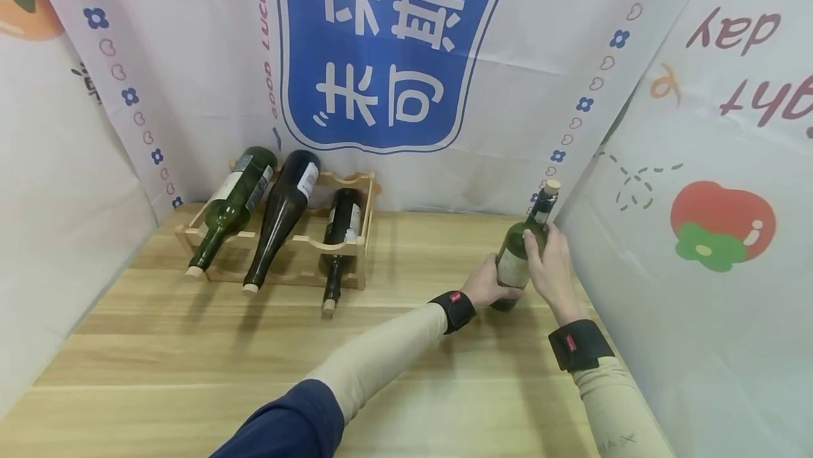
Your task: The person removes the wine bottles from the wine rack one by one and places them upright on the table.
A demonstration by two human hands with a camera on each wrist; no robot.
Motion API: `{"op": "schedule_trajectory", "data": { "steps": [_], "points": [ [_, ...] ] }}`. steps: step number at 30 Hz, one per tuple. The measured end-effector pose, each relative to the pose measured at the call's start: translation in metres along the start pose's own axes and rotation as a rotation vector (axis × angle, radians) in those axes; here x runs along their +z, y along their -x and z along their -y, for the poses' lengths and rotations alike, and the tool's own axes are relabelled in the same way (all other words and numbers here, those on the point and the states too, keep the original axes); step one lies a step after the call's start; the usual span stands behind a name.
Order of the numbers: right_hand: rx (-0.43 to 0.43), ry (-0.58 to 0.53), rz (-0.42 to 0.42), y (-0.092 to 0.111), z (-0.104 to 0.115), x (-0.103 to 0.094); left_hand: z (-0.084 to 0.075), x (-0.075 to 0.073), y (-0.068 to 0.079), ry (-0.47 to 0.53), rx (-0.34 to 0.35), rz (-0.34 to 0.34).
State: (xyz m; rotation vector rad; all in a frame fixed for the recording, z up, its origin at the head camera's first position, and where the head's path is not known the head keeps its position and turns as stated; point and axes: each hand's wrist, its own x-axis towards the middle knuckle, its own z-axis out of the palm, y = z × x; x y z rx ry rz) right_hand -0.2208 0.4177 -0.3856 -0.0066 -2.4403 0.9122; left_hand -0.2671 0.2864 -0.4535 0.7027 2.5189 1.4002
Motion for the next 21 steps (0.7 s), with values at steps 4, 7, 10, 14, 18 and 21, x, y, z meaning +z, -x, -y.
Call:
{"op": "schedule_trajectory", "data": {
  "steps": [4, 7, 10, 14, 18, 21],
  "points": [
    [0.036, 0.025, 0.023, 0.010, 0.000, 0.000, 0.009, -0.009, 0.009, -0.030, 0.009, 0.026],
    [0.055, 0.061, 0.041, 0.018, 0.000, -0.002, 0.015, -0.022, 0.019, -0.073, 0.014, 0.025],
    [0.072, 0.112, 0.059, 0.029, -0.001, -0.003, 0.020, -0.036, 0.033, -0.138, 0.023, 0.012],
    [0.096, 0.190, 0.049, 0.048, -0.001, -0.005, 0.025, -0.052, 0.051, -0.241, 0.083, -0.010],
    [0.095, 0.246, -0.009, 0.067, 0.003, -0.003, 0.027, -0.064, 0.066, -0.357, 0.139, -0.013],
    [0.080, 0.257, -0.033, 0.076, 0.008, 0.003, 0.030, -0.073, 0.074, -0.421, 0.144, -0.022]
  ]
}}
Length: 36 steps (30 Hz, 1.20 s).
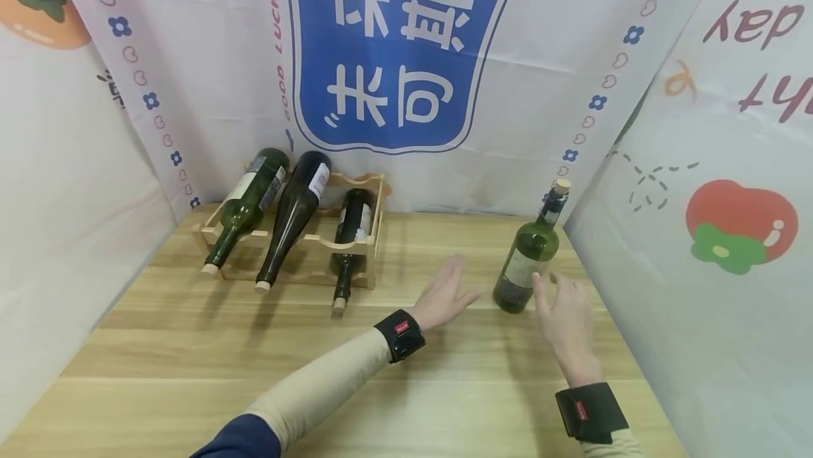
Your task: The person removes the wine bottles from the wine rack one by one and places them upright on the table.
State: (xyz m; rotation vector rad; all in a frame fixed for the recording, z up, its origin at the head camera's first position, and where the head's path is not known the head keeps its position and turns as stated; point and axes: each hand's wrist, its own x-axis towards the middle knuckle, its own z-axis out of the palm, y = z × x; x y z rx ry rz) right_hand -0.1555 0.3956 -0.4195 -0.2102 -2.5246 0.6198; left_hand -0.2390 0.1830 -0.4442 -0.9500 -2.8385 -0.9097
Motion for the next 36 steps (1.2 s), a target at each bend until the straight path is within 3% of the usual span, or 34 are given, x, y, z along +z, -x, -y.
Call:
{"op": "schedule_trajectory", "data": {
  "steps": [6, 14, 20, 28, 36],
  "points": [
    [-0.055, -0.018, 0.050, 0.009, 0.016, 0.015, 0.010, -0.011, 0.014, -0.017, -0.025, 0.002],
    [-0.123, -0.065, 0.061, 0.020, 0.040, 0.041, 0.026, -0.012, 0.035, -0.033, -0.012, -0.030],
    [-0.160, -0.061, 0.118, 0.026, 0.050, 0.054, 0.035, -0.011, 0.046, -0.047, -0.027, -0.032],
    [-0.165, -0.088, 0.137, 0.029, 0.058, 0.064, 0.036, -0.021, 0.053, -0.046, -0.036, -0.037],
    [-0.204, -0.095, 0.125, 0.024, 0.073, 0.075, 0.040, -0.029, 0.055, -0.127, -0.029, -0.075]
  ]
}}
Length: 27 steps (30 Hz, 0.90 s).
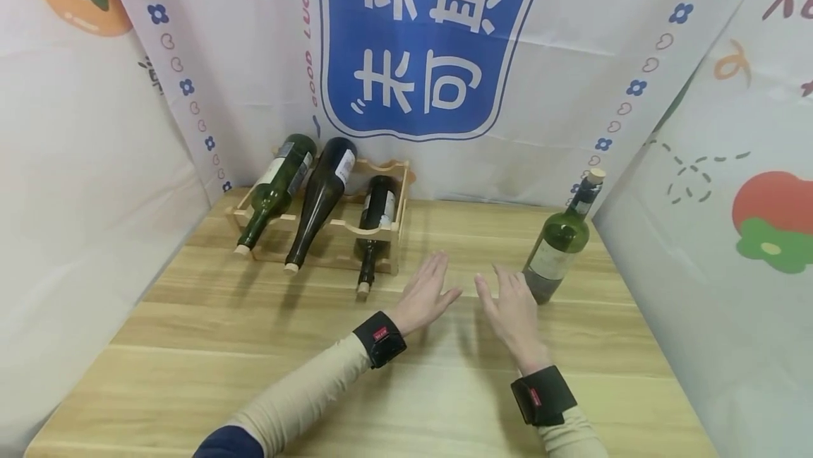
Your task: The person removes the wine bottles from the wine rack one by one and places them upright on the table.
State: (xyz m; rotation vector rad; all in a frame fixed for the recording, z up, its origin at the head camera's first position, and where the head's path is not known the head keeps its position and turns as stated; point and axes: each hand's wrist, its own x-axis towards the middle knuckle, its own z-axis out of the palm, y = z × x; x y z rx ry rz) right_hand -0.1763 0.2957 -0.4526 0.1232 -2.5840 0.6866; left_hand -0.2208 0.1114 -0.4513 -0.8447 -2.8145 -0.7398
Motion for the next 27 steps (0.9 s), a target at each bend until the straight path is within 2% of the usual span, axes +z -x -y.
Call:
{"op": "schedule_trajectory", "data": {
  "steps": [7, 12, 18, 27],
  "points": [
    [-0.024, -0.002, -0.010, -0.002, 0.009, 0.008, 0.006, -0.003, 0.004, -0.019, -0.010, -0.013],
    [-0.035, -0.001, -0.018, -0.003, 0.013, 0.012, 0.009, -0.008, 0.009, 0.000, -0.021, 0.001],
    [-0.063, -0.018, -0.006, -0.003, 0.019, 0.018, 0.014, -0.012, 0.015, 0.022, -0.021, -0.016],
    [-0.121, -0.047, -0.030, -0.006, 0.028, 0.024, 0.015, -0.024, 0.021, 0.007, -0.055, 0.027]
  ]
}}
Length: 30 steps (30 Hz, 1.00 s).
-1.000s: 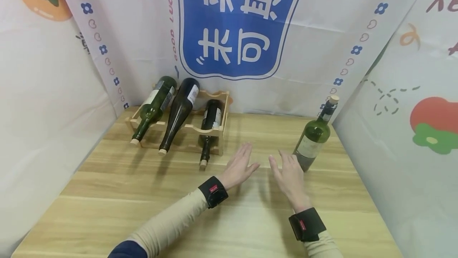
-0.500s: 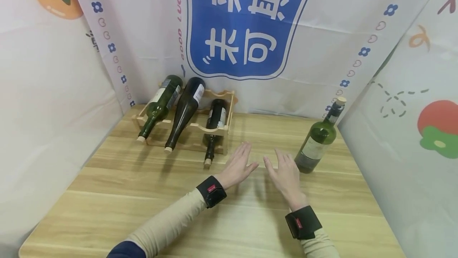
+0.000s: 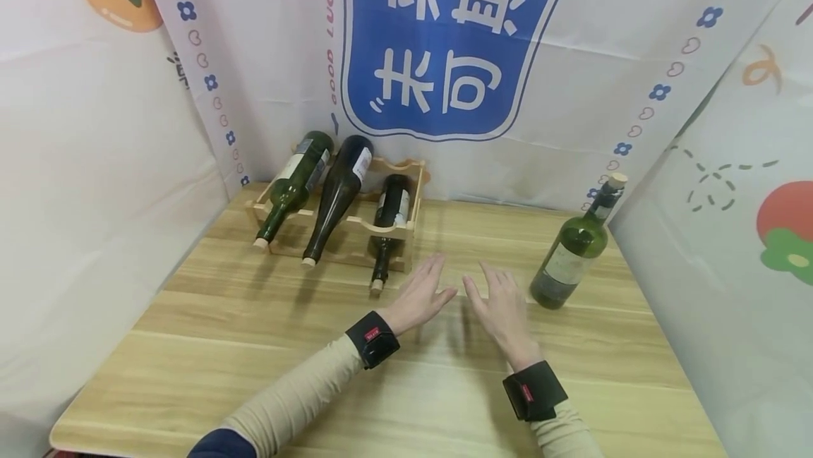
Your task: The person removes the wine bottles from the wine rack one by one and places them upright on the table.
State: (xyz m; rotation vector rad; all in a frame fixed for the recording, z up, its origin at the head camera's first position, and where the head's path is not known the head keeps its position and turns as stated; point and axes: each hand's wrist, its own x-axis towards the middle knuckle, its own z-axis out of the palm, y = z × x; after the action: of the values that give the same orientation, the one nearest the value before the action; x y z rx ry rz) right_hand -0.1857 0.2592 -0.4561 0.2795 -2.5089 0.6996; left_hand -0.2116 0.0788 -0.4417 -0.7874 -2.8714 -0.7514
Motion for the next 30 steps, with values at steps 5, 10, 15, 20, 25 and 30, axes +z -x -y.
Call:
{"op": "schedule_trajectory", "data": {
  "steps": [5, 10, 15, 20, 25, 30],
  "points": [
    [-0.001, -0.011, 0.025, -0.001, 0.005, 0.002, 0.002, -0.001, 0.003, -0.012, 0.003, 0.005],
    [-0.018, 0.000, 0.021, -0.002, 0.010, 0.004, 0.005, -0.002, 0.006, -0.012, -0.001, -0.005],
    [-0.042, -0.007, 0.022, -0.006, 0.016, 0.006, 0.012, -0.003, 0.009, 0.008, -0.015, -0.012],
    [-0.036, -0.025, 0.058, -0.009, 0.023, 0.010, 0.017, -0.006, 0.012, -0.013, -0.027, -0.011],
    [-0.049, -0.033, 0.067, -0.011, 0.028, 0.015, 0.021, -0.007, 0.014, -0.017, -0.038, -0.008],
    [-0.062, -0.043, 0.073, -0.013, 0.032, 0.019, 0.025, -0.007, 0.016, -0.020, -0.044, -0.023]
  ]
}}
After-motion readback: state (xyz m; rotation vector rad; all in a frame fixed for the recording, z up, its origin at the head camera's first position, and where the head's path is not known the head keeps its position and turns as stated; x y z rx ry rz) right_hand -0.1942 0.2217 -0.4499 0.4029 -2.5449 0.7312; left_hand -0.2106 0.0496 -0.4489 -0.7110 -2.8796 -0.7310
